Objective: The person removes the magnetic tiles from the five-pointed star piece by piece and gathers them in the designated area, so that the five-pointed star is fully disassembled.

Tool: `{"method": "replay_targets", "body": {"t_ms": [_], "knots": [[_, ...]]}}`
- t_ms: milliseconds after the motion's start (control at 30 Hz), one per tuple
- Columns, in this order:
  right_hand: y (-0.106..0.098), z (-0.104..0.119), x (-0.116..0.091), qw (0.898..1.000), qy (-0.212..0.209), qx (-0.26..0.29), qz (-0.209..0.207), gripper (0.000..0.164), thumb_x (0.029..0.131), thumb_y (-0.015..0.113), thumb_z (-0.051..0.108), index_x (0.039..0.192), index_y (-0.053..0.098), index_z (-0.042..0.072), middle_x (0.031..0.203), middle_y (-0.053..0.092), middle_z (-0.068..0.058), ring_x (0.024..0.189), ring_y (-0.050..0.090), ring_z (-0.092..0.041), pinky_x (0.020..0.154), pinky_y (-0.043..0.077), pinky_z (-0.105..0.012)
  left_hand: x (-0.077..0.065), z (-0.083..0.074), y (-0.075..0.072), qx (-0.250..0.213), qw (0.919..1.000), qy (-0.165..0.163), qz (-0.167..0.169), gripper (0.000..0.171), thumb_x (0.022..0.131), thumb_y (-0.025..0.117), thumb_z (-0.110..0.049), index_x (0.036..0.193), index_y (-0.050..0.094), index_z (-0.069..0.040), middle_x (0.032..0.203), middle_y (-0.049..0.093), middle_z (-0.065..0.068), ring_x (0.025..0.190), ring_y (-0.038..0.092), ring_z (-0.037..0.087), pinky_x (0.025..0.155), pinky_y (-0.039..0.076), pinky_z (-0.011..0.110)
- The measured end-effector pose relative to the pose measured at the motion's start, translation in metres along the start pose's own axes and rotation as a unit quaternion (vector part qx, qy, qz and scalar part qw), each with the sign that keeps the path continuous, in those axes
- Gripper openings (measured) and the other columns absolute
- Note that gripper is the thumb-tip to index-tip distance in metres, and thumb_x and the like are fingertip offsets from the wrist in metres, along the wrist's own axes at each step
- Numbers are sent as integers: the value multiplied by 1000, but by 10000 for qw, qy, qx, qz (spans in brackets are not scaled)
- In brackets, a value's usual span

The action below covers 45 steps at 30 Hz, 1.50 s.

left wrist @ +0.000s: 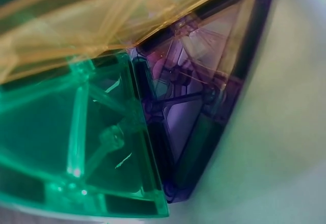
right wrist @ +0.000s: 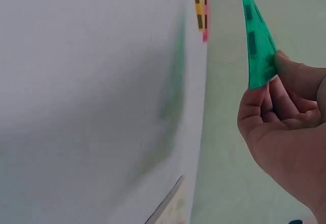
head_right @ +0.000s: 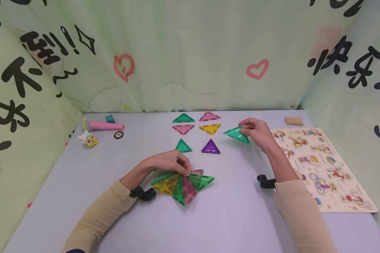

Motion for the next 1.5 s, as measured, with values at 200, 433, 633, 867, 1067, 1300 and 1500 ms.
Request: {"method": "replay_targets", "body": {"t_ms": [200,433,633,867,1067,1300,1500], "knots": [[-1,-14,24,9991,255,-322,62,37,99,61,27,126,57,2,102,66,-2,95,53,-15,82,43,-23,0,2,0,43,10000,-36,3,6,90,72,-18,89,75,-13,87,71,-5,84,58,8,77,48,22],[-1,-32,42,9971,376,-630,-204,34,100,58,21,126,61,0,118,61,-20,102,50,-23,80,41,-27,0,1,0,-88,10000,-23,-10,5,89,73,-17,89,76,-13,84,71,-5,82,58,9,77,49,23],[-4,-32,54,9908,134,-1131,-732,29,99,57,14,120,63,-4,114,64,-28,103,57,-35,80,43,-34,0,2,1,-98,10000,-19,-8,6,89,72,-18,88,76,-14,86,72,-5,85,57,8,78,48,23],[-2,-29,65,9843,-127,-1476,-957,24,96,60,8,114,64,-7,109,64,-29,100,57,-38,82,43,-39,0,2,1,-26,10000,-46,-23,6,90,72,-19,88,75,-15,87,71,-5,87,57,8,79,49,23],[0,-33,69,9844,-174,-1549,-814,26,96,60,9,115,63,-9,110,62,-31,101,56,-41,86,44,-48,1,4,0,-31,9999,-83,-62,6,90,71,-19,88,76,-15,87,72,-5,88,57,8,81,48,23],[-8,-36,59,9881,34,-1266,-874,35,102,54,25,123,61,-2,120,58,-25,108,50,-36,90,42,-47,3,5,1,-42,9999,-67,-80,6,90,71,-18,90,76,-15,89,72,-4,88,58,8,81,48,23],[-11,-24,44,9867,-74,-1207,-1089,34,103,50,23,123,62,-1,120,58,-23,110,48,-36,88,43,-43,1,5,1,-58,9999,-70,-114,7,91,70,-17,90,76,-15,89,73,-4,88,59,9,81,49,24]]}}
Point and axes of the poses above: each hand's wrist, its own x-axis towards the middle knuckle, its own y-axis out of the palm, z = x × y, the point moved 9 cm from there along x, towards the middle knuckle
